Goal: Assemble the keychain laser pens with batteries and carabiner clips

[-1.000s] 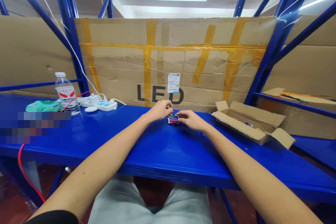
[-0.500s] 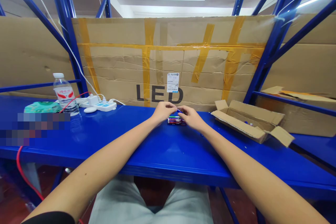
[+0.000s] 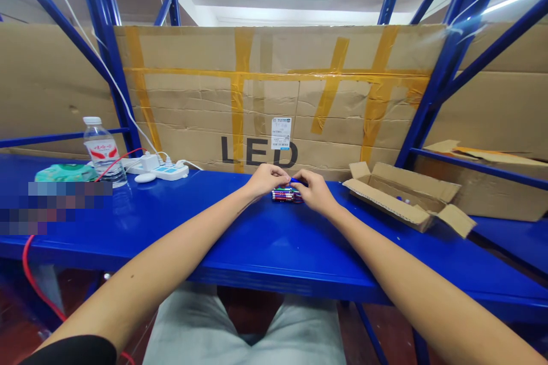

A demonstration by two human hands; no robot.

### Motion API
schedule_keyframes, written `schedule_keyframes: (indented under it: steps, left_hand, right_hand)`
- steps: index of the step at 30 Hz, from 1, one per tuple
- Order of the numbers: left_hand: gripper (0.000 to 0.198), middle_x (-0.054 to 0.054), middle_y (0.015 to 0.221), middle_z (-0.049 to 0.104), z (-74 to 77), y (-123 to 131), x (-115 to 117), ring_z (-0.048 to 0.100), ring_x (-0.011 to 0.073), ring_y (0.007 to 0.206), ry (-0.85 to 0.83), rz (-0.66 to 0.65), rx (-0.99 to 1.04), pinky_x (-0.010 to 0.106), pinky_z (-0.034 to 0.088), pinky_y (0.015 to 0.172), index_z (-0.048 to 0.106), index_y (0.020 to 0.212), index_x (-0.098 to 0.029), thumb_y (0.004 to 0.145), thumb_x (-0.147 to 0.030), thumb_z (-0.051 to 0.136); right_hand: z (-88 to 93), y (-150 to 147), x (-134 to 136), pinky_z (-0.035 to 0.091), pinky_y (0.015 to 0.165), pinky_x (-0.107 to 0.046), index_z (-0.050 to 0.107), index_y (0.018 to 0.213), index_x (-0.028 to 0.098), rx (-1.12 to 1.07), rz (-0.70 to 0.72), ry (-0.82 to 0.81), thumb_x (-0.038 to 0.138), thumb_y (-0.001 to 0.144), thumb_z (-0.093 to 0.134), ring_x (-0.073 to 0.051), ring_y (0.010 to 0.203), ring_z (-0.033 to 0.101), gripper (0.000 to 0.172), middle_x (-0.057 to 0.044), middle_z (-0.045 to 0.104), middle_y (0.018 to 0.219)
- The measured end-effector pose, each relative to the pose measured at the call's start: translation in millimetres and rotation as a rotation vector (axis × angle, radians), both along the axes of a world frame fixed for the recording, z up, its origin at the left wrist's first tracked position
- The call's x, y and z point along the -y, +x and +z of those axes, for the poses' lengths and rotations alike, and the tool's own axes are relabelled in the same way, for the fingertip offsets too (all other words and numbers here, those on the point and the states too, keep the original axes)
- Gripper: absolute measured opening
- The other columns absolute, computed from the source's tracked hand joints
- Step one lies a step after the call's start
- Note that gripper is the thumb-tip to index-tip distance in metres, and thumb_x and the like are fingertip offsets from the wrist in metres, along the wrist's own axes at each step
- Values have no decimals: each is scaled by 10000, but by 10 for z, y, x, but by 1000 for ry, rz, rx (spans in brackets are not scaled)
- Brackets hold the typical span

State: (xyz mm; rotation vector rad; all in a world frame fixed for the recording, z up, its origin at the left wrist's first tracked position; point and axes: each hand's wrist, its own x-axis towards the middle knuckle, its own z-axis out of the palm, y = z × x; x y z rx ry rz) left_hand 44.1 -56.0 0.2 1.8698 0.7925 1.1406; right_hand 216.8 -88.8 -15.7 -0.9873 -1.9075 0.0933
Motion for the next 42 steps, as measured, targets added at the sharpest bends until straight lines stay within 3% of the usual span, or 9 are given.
schedule_keyframes:
  steps: [6,9,12,18,29,33,36,38,42]
  left_hand:
    - [62,33,641,669,44,-13,45,586,127,614,128,-18,-80,234,422,588,696,706,-106,697,-167,691]
    - [69,37,673,680,58,-9,66,596,134,647,168,-34,-87,242,435,618,696,719,-105,707,-171,678]
    - [98,36,675,675,61,-1,74,591,131,648,157,-45,-71,245,438,626,695,729,-103,713,-199,683]
    - [129,42,682,675,66,-4,62,589,126,650,111,-72,-23,253,444,641,690,734,-101,717,-229,694]
    - [127,46,683,671,95,-9,108,584,139,658,197,-36,-139,257,431,626,695,742,-101,726,-227,680]
    - [84,36,678,659,68,17,76,590,138,669,134,0,-84,266,454,651,660,724,-110,723,-194,663]
    - [74,41,707,660,45,10,20,611,136,704,82,29,41,280,487,695,588,685,-122,722,-141,649]
    - [127,55,726,668,43,-6,-14,635,140,731,3,39,160,294,511,720,532,669,-129,727,-105,642]
    - [118,46,680,651,60,-27,-35,663,144,682,-162,61,305,309,540,691,497,734,-133,796,-62,568]
  right_hand:
    - [50,9,10,364,629,-284,571,682,173,133,21,-105,256,862,421,-162,647,524,249,-32,615,665]
    - [43,10,0,394,652,-280,565,777,178,54,22,-122,334,799,553,-168,711,539,157,-27,627,758]
    - [11,18,-27,412,659,-276,503,807,195,-35,1,-72,317,699,661,-164,728,531,227,-12,602,790]
    - [14,40,-25,424,657,-275,503,721,192,-114,55,-68,356,741,653,-164,721,535,223,-17,593,725]
    - [115,36,77,351,463,-251,543,740,179,-208,155,-447,444,687,690,-115,433,436,307,56,488,461]
    - [166,70,23,472,644,-309,633,979,151,-69,221,-399,469,707,695,-177,663,600,423,-42,673,741]
    - [276,225,-22,479,755,-337,588,1152,165,30,-21,-299,493,765,657,-208,833,628,512,-95,698,952]
    - [338,394,-40,475,696,-337,630,945,152,103,-280,-307,510,825,582,-214,746,626,380,-105,698,811]
    - [306,664,-38,439,478,-329,563,592,183,447,-386,-871,514,637,764,-209,456,570,390,-52,559,450]
